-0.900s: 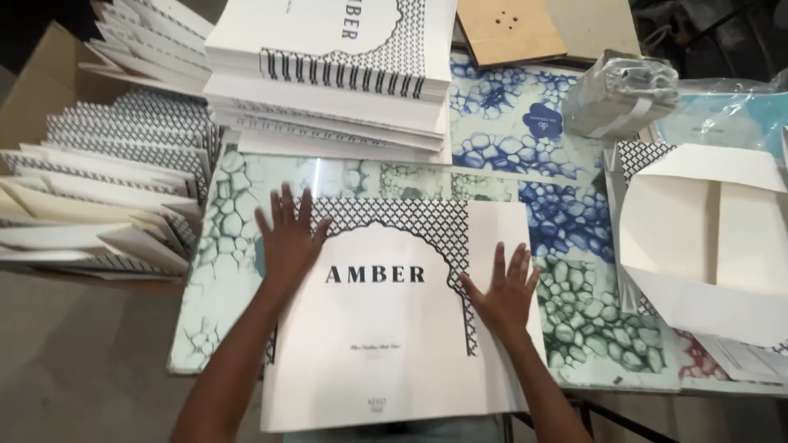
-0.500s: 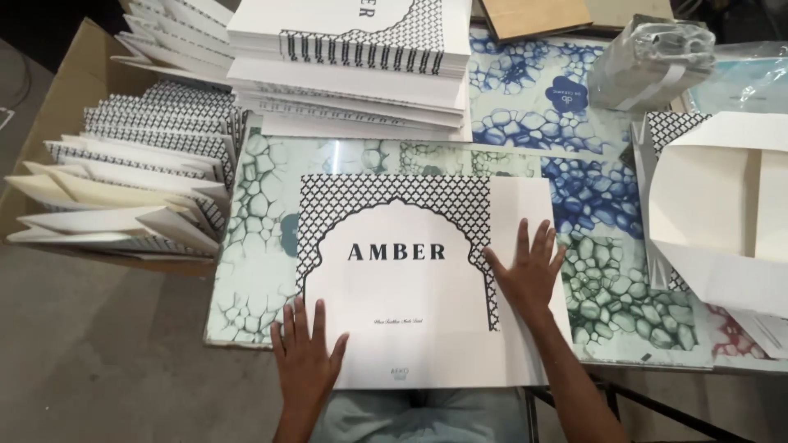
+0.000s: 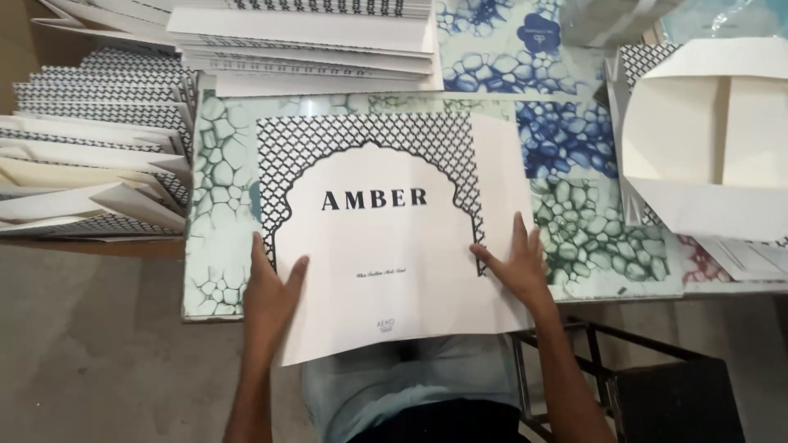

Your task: Folding paper gift bags with 'AMBER' branding.

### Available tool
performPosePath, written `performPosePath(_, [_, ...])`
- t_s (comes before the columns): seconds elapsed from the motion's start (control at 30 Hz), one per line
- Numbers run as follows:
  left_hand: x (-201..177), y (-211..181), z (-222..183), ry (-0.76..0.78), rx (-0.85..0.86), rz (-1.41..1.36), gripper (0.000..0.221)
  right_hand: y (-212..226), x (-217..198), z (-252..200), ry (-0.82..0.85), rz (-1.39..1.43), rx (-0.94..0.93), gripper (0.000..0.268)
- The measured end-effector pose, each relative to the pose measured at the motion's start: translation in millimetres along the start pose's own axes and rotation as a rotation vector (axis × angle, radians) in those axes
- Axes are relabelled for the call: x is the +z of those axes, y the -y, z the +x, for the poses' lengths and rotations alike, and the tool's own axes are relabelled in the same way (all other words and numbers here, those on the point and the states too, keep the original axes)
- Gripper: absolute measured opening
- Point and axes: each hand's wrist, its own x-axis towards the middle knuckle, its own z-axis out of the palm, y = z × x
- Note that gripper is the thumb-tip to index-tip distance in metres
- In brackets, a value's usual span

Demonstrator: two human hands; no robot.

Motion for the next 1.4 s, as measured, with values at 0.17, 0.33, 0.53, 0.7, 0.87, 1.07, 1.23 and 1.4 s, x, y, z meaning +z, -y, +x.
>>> performPosePath(0.17, [-22.4, -62.3, 7.5, 0.245, -0.252, 0.175, 0.069, -1.7, -28.5, -0.4, 0.098, 0.482, -0.208, 0.128])
performPosePath(0.33, [15.8, -43.9, 13.9, 0.068, -0.004, 0.198, 0.054, 7.0, -62.2, -28.7, 0.121, 0.566, 0.025, 0.078])
performPosePath(0.53, [78.0, 32.4, 26.8, 0.266, -0.209, -0.565, 0.039, -21.8, -23.4, -2.5, -0.058, 0.265, -0.082, 0.041])
performPosePath(0.7, [65.8, -47.5, 17.6, -0.289, -0.01, 0.215, 0.059, 8.5, 37.8, 0.6, -0.447, 0.329, -0.395, 0.073])
performPosePath(0.87, [82.4, -23.1, 31.4, -0.159, 0.064, 0.518, 0.065, 51.8, 34.4, -17.9, -0.375, -0.086, -0.17, 0.075])
performPosePath(1.07, [106.5, 8.3, 35.1, -0.205, 0.443, 0.739, 0.071, 71.0, 34.2, 37.2, -0.486, -0.364, -0.461, 0.092])
performPosePath(1.23, [106.1, 9.3, 43.8, -0.097, 0.519, 0.617, 0.071, 117.5, 22.2, 128.0, -0.589, -0.318, -0.592, 0.09])
performPosePath(1.4, [107.8, 2.5, 51.6, -0.09, 0.499, 0.72, 0.075, 142.7, 25.4, 145.8, -0.48, -0.2, -0.514, 0.092])
